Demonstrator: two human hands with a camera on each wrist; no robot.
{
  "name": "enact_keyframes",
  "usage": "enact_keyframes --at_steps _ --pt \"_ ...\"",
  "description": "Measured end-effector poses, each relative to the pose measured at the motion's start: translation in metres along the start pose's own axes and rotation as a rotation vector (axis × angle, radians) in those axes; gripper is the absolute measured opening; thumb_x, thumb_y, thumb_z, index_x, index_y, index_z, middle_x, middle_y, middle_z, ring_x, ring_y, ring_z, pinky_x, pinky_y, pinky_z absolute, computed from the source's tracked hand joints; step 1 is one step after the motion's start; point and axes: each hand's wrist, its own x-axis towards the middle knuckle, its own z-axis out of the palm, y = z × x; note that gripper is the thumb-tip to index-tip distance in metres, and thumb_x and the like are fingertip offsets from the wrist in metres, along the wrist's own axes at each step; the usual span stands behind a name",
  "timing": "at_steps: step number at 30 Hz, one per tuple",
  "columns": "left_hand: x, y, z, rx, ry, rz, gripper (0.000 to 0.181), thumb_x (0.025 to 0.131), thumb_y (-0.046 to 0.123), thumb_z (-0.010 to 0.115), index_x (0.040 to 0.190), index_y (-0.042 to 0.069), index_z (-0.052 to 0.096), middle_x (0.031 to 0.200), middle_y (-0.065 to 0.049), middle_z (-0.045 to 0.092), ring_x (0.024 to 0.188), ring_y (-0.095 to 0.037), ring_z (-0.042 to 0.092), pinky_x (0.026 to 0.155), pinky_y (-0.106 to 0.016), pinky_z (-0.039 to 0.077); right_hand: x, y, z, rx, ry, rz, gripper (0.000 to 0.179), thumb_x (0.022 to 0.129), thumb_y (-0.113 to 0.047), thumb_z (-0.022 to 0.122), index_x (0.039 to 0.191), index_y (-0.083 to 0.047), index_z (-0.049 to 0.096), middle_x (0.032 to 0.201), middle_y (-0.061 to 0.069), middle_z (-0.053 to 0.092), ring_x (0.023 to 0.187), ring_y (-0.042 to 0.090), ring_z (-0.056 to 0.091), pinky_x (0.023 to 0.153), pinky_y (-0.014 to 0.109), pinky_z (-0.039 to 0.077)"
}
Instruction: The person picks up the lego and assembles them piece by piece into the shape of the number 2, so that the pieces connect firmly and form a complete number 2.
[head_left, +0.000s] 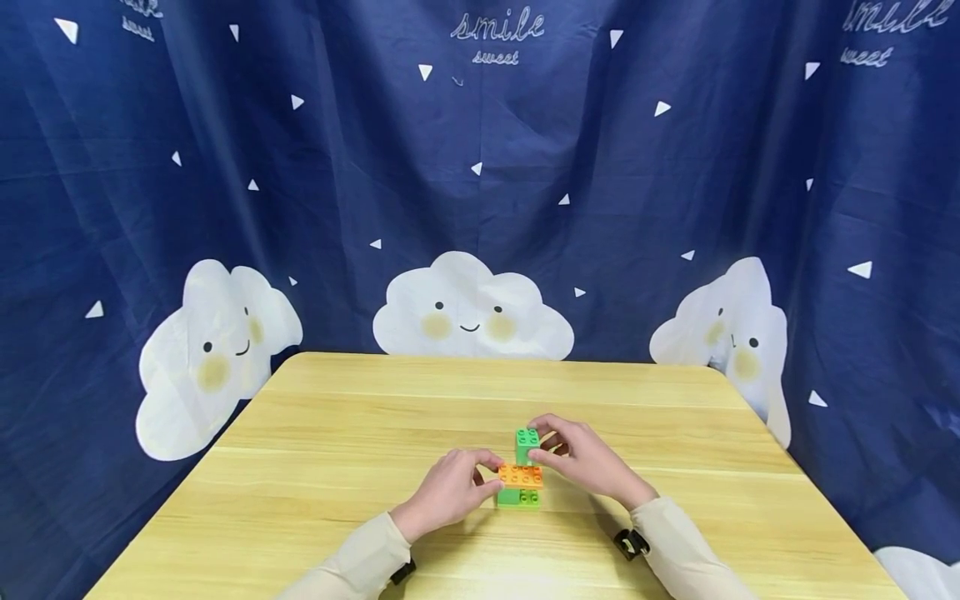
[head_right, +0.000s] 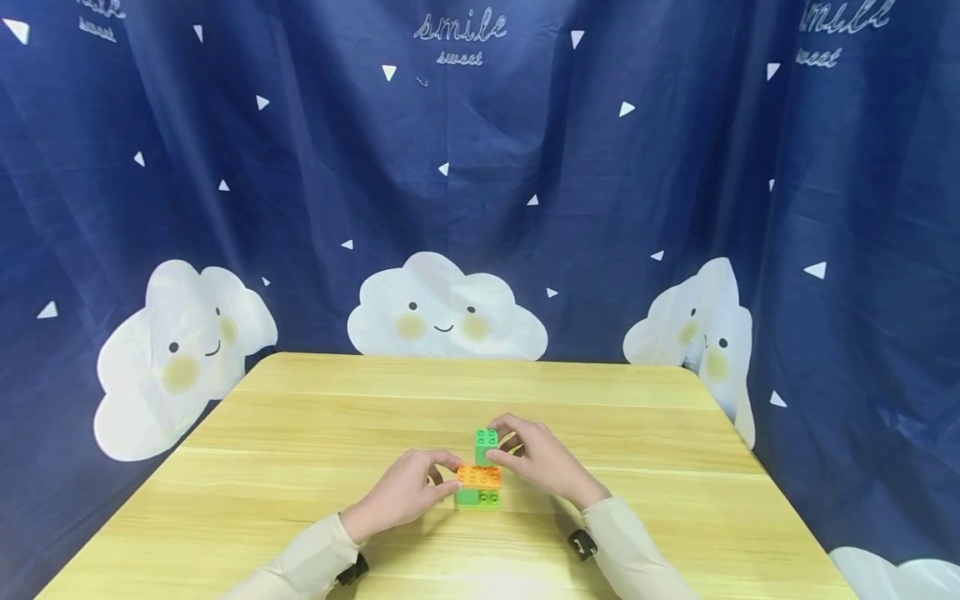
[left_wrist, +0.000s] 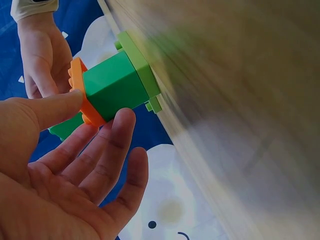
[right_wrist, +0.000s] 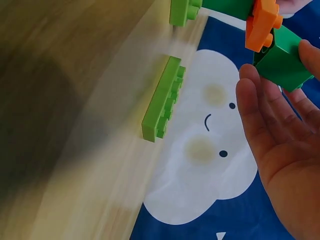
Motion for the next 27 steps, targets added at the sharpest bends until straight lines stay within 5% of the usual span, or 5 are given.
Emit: enact_keyframes --at_steps 27 --pt "0.001 -0.001 0.002 0.012 0.005 -0.015 0.026 0.093 0.026 0.076 0.115 0.013 0.076 0.1 0.004 0.075 0.068 0.002 0.057 0.058 -0.021 0.047 -0.015 -0.007 -0.021 -0.049 -0.031 -0.008 0.035 0.096 -0.038 0.072 0.123 -0.017 0.063 0.11 -0.004 0.071 0.094 0.01 0.071 0.08 0.026 0.059"
